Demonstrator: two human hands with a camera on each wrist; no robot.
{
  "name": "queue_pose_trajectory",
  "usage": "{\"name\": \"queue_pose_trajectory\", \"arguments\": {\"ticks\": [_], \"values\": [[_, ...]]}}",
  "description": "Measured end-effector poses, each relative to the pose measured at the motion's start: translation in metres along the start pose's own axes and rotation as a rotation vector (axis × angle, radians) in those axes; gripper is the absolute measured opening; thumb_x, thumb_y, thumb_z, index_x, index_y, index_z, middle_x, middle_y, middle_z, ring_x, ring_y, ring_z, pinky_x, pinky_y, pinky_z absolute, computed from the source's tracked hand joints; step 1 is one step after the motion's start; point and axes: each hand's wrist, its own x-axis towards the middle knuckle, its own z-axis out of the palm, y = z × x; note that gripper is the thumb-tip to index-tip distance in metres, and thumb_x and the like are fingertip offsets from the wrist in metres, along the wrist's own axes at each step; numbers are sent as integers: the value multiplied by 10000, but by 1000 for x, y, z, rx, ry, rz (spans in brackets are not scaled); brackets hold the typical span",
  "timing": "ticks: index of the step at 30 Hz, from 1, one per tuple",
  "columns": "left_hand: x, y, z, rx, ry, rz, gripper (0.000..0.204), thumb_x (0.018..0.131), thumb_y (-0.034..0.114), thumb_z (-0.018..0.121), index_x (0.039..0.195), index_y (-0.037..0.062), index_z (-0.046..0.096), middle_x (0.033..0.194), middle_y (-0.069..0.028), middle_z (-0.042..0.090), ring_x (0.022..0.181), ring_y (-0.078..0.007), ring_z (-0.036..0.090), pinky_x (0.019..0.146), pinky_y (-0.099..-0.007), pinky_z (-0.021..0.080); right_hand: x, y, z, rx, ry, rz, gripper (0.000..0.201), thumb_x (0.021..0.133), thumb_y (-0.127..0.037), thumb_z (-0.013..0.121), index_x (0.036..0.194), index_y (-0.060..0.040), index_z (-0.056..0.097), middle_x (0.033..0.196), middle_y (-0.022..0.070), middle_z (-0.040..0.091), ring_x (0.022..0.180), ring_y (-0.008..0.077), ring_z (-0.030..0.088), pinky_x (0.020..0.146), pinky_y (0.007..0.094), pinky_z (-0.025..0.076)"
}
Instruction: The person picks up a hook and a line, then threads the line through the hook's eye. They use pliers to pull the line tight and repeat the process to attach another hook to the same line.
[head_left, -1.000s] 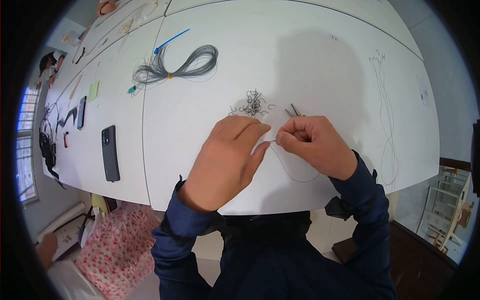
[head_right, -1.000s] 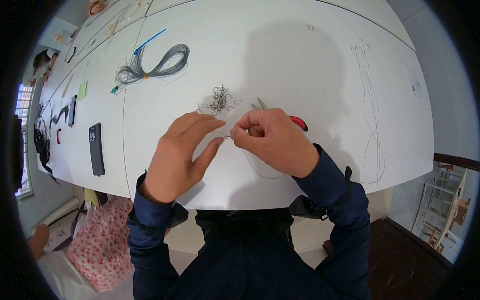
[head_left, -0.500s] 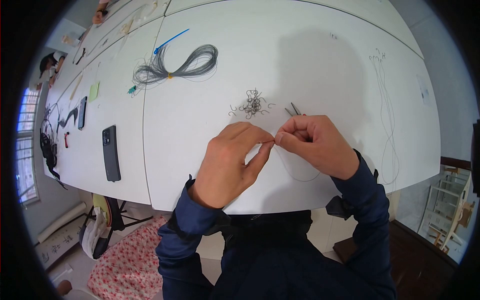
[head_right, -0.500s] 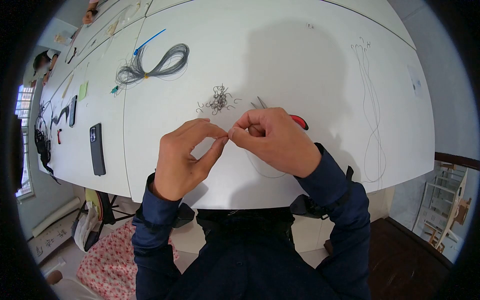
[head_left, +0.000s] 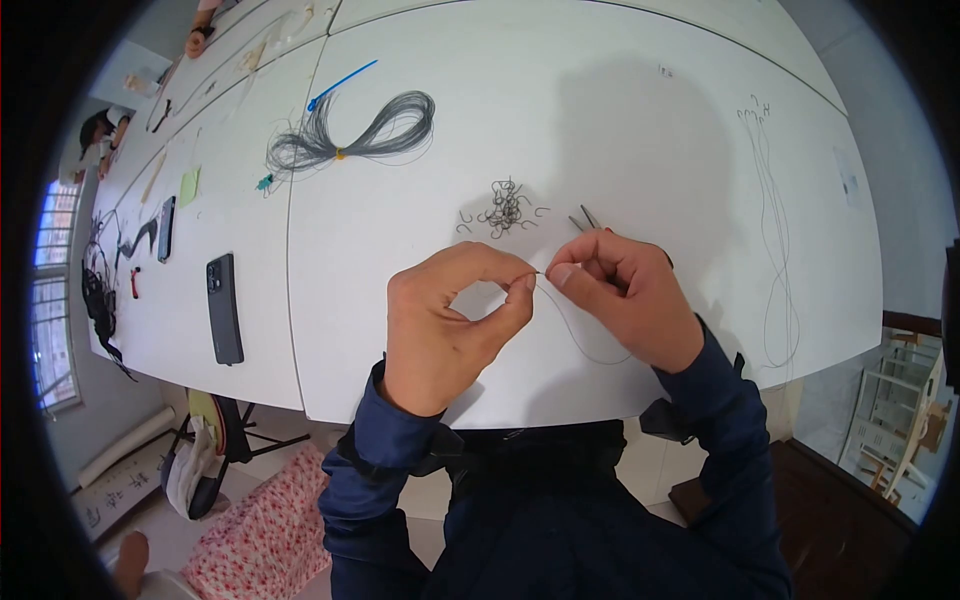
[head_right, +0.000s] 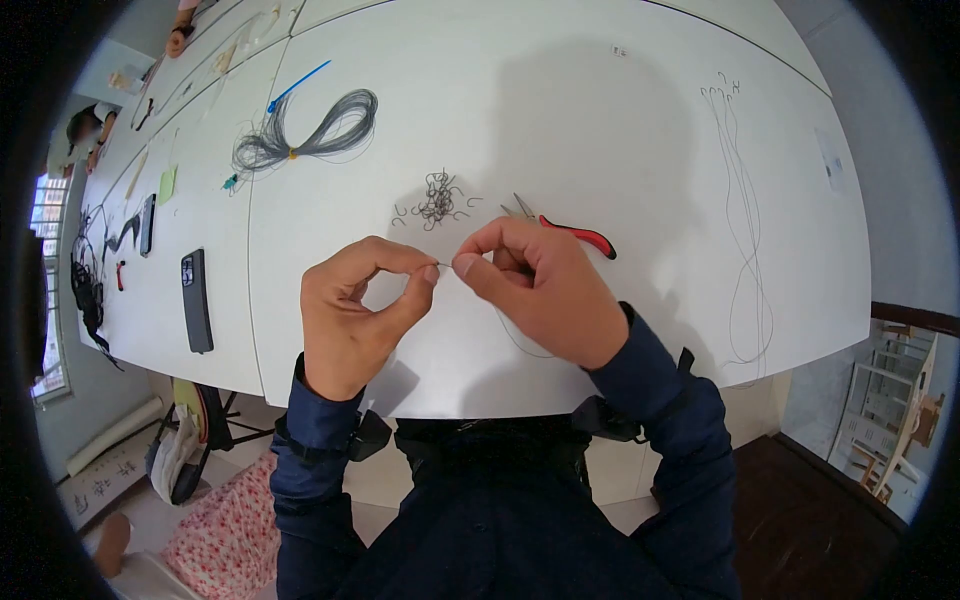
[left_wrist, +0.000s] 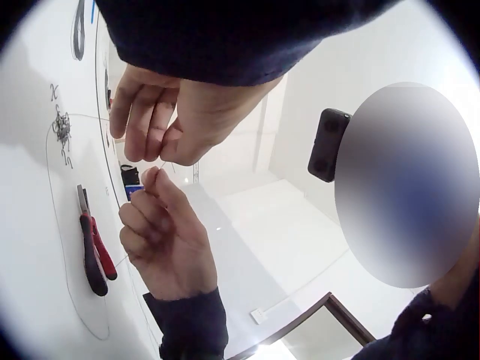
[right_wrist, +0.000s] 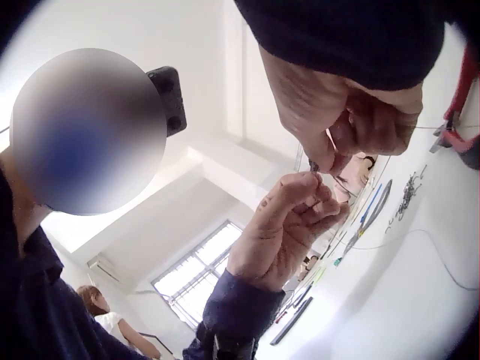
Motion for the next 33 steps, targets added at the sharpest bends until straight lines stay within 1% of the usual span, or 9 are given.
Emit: {"name": "queue_pose_trajectory", "arguments": {"ticks": [2,4,7,9,12,19,25,31,33], "values": [[1,-2,2,17,56,33,80,771,-32,709,842,2,698,785,-92,704,717,-182,680,693,-273,519,-6,-2,7,-88,47,-45,141,933,-172,666,971,-36,662,587,-53,384,552,36,341,505,238,276],[2,-3,3,76,92,82,83,770,-31,708,844,6,696,780,-93,698,707,-189,676,682,-278,518,-12,-7,14,-201,97,-140,99,906,-130,677,962,-51,656,577,-2,426,515,84,382,490,266,303],[2,0,2,204,87,145,97,771,-27,707,851,24,690,778,-85,684,686,-208,667,660,-295,518,-15,-14,17,-350,144,-306,79,886,-103,681,941,-58,647,581,23,475,501,123,429,489,285,334],[1,1,2,227,41,122,108,770,-24,706,857,37,683,789,-79,676,691,-225,660,646,-305,517,-12,-15,16,-432,174,-397,74,873,-87,683,929,-61,642,588,35,502,500,147,457,492,295,353],[-1,2,3,257,-24,133,121,751,-42,704,850,25,685,800,-89,689,702,-212,671,657,-283,518,-8,-24,9,-405,151,-347,66,874,-86,677,915,-60,633,600,37,520,507,148,467,494,291,358],[-3,5,3,265,-89,200,133,736,-55,704,846,17,688,816,-97,705,726,-204,691,674,-274,530,4,-15,-6,-250,10,-151,139,938,-164,648,968,-29,651,545,-33,400,504,56,331,499,248,302],[-4,10,0,175,-97,176,149,719,-66,716,844,12,697,826,-105,714,726,-196,688,672,-273,528,5,-6,-7,-33,-70,-2,171,955,-177,631,985,-9,643,576,-77,403,533,24,321,507,230,286],[-5,9,0,121,-36,192,143,737,-77,723,857,-3,700,827,-109,716,750,-186,684,712,-277,519,-1,3,3,70,-28,-25,149,957,-153,618,986,-8,633,585,-76,421,537,13,323,507,216,270],[-4,9,2,112,12,197,118,748,-60,715,845,6,696,801,-91,705,715,-190,682,668,-271,520,-3,4,8,112,-7,-30,136,952,-145,623,976,-12,636,581,-77,407,533,15,319,500,219,265]]}}
